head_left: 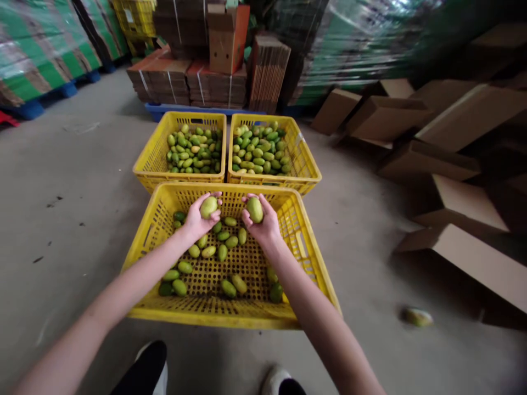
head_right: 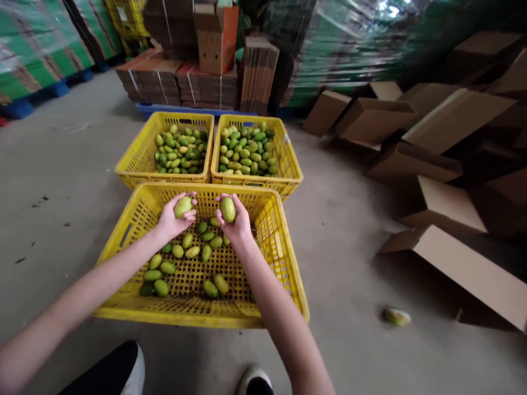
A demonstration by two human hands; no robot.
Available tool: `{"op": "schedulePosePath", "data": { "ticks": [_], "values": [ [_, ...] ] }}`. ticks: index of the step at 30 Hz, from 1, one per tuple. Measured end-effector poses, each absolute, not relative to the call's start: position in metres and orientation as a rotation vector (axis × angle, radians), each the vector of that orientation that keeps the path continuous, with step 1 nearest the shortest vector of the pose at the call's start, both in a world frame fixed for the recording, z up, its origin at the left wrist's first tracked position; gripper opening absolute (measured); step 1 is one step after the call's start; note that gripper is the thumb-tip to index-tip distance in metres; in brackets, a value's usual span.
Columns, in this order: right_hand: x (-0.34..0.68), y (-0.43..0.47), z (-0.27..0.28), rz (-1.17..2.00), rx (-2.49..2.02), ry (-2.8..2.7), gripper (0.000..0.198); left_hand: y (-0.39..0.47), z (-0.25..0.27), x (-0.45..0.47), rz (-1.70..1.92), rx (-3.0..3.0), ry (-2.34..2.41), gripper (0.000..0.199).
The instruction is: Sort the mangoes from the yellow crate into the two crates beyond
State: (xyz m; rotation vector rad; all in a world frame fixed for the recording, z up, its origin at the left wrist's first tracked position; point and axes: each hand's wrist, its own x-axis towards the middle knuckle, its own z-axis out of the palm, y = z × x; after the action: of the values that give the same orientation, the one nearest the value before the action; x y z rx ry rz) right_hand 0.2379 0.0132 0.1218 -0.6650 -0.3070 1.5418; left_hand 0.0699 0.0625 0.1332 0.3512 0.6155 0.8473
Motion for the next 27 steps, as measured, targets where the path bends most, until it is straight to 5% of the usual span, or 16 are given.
{"op": "schedulePosePath", "data": {
  "ticks": [7, 23, 27],
  "values": [
    [0.212, 0.029, 0.126, 1.357, -0.539, -0.106, 0.008, 0.050, 0.140, 0.110, 1.166, 0.102, 0.481, 0.030],
    [0.201, 0.019, 0.103, 1.492, -0.657, -0.096, 0.022, 0.048, 0.114, 0.093, 1.082, 0.126, 0.586, 0.020],
    [0.205, 0.021, 0.105, 1.485, -0.707, -0.246, 0.025, 0.047, 0.115, 0.091, 1.010, 0.171, 0.580, 0.032]
  ]
}}
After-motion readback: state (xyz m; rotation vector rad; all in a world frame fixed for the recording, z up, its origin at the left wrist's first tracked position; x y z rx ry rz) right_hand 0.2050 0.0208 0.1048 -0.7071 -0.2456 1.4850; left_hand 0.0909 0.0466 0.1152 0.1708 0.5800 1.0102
